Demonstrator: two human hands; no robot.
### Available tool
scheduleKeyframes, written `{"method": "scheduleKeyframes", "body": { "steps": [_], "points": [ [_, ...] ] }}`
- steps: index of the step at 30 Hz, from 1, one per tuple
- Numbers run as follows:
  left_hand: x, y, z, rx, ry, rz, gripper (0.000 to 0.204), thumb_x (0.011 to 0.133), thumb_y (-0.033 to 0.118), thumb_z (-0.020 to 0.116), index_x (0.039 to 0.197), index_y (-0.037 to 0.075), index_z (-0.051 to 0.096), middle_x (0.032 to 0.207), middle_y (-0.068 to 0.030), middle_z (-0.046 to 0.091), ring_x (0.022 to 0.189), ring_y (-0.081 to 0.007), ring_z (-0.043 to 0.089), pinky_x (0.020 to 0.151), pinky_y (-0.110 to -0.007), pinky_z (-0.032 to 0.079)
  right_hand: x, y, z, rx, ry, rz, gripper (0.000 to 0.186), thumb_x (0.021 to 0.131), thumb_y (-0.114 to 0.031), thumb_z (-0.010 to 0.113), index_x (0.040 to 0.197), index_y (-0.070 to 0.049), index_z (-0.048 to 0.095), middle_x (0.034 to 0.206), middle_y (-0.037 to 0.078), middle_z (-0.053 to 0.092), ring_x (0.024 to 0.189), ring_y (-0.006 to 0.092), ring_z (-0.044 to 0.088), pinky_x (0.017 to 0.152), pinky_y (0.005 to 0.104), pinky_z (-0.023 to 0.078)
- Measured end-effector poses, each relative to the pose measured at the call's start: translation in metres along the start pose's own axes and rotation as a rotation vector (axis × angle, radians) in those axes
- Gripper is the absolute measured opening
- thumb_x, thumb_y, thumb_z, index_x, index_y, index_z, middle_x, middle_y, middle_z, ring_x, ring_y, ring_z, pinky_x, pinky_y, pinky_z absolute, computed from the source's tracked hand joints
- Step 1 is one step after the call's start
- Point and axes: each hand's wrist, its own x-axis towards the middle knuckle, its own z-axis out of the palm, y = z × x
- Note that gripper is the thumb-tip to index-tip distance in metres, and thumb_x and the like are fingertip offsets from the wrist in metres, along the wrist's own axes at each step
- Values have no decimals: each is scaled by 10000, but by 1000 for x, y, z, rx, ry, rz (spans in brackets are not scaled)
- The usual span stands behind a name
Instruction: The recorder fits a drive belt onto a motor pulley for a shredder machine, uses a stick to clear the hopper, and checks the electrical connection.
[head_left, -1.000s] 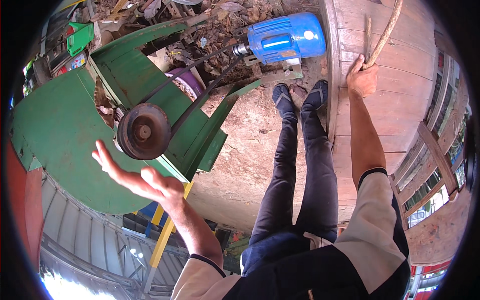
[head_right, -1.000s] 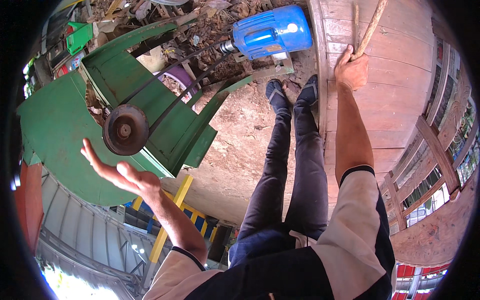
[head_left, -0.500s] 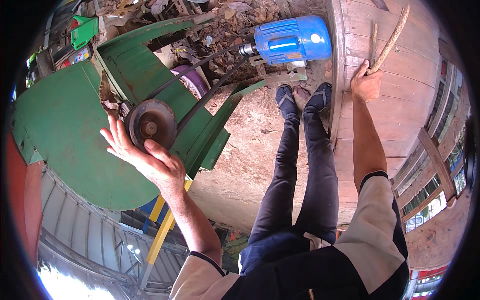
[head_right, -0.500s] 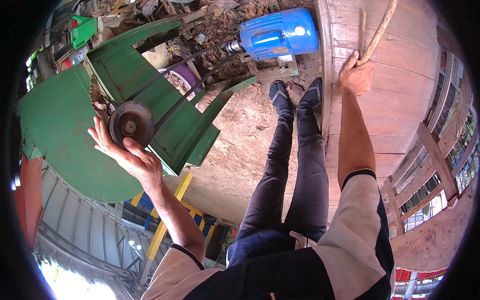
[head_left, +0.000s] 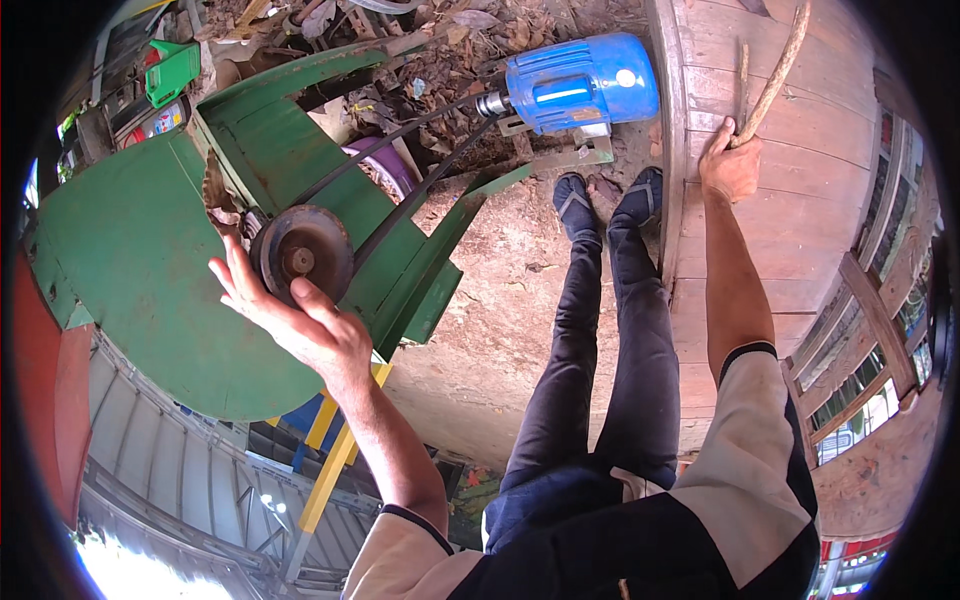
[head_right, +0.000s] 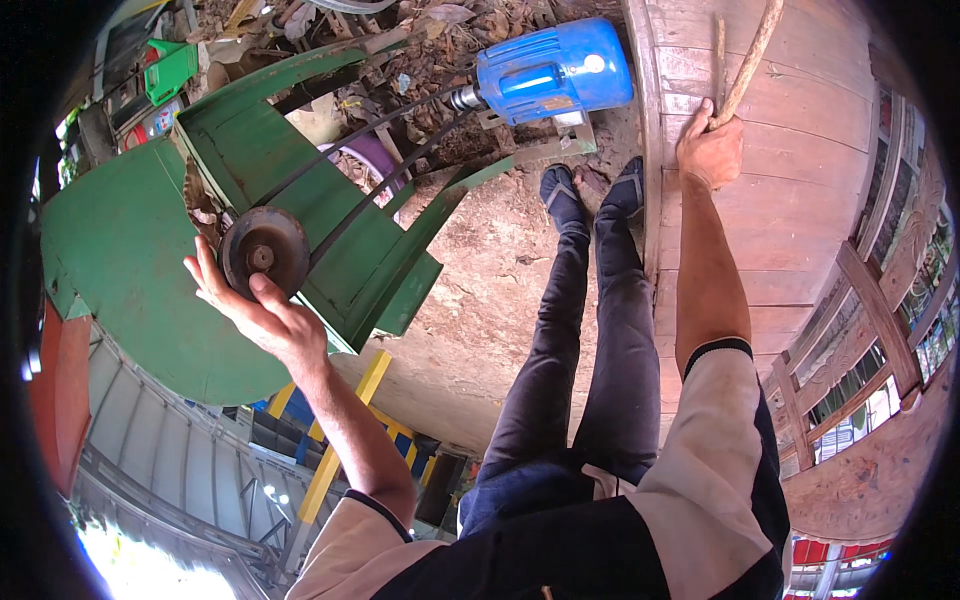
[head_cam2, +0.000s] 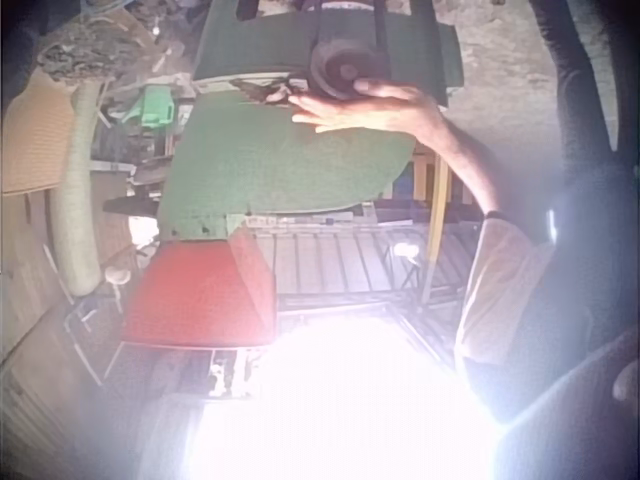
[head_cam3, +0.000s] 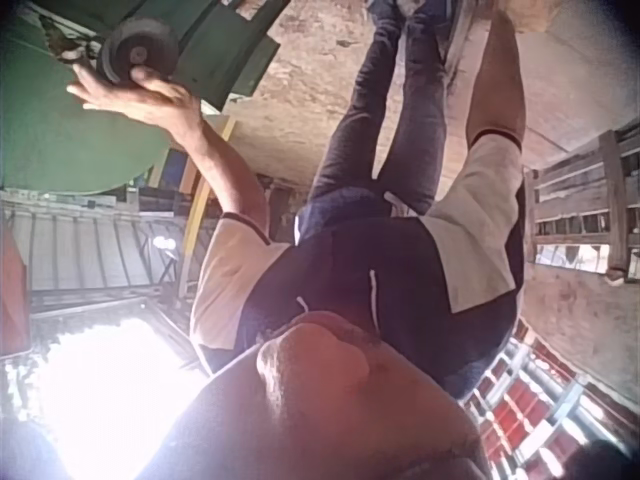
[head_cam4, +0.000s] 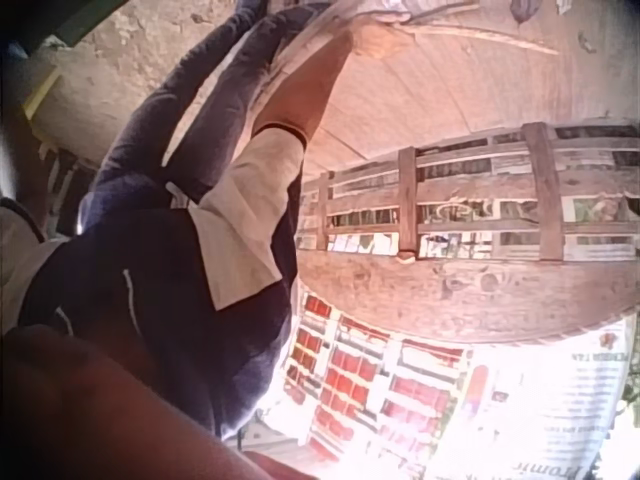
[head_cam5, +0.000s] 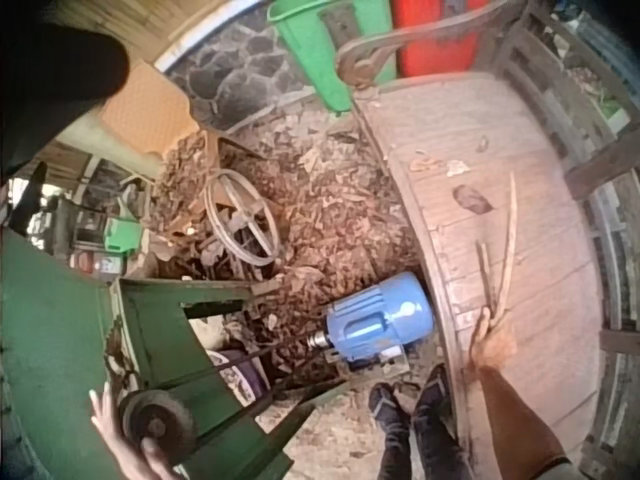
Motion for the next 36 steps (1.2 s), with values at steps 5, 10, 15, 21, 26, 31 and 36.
{"method": "scheduleKeyframes", "body": {
  "steps": [5,10,15,21,26,31,36],
  "points": [
    [1,-1,0,43,1,46,571,1092,387,324,1521,14,377,1565,-147,422,1519,-398,242,1222,-614,69,0,2,2,-1,18,-6,562,953,-604,545,1020,-50,609,935,173,685,905,392,669,749,538,510],
    [1,2,1,29,4,34,579,1095,408,308,1513,17,398,1565,-141,427,1517,-398,251,1220,-619,60,1,5,4,8,23,-2,577,947,-620,544,1026,-52,608,920,180,689,890,402,673,750,543,509],
    [-1,-7,-9,73,39,35,633,1092,481,248,1485,27,450,1535,-135,474,1509,-394,277,1215,-626,43,0,4,2,4,17,-4,553,948,-600,561,1022,-54,612,929,174,686,903,391,669,755,534,510],
    [7,-8,0,56,-9,54,571,1100,404,214,1451,52,496,1532,-134,479,1513,-398,265,1212,-635,36,0,1,-1,31,-3,14,548,945,-597,564,996,-53,616,922,170,683,899,392,666,758,537,509],
    [7,-9,0,49,-28,70,555,1100,381,206,1446,64,503,1540,-132,473,1517,-399,252,1211,-640,30,0,2,-3,50,4,22,534,948,-589,565,967,-57,607,907,170,679,888,395,665,750,541,506],
    [8,-6,0,50,-26,60,561,1100,384,200,1461,66,488,1547,-129,464,1517,-403,248,1212,-638,30,1,5,1,54,19,-9,571,944,-622,553,1013,-58,600,911,171,681,882,400,666,748,553,498],
    [7,-4,0,50,-22,61,562,1101,383,194,1470,68,477,1550,-126,460,1518,-405,245,1213,-636,34,0,5,-1,54,27,-25,497,946,-565,588,980,-69,602,878,163,672,873,392,661,745,538,503]
  ]
}}
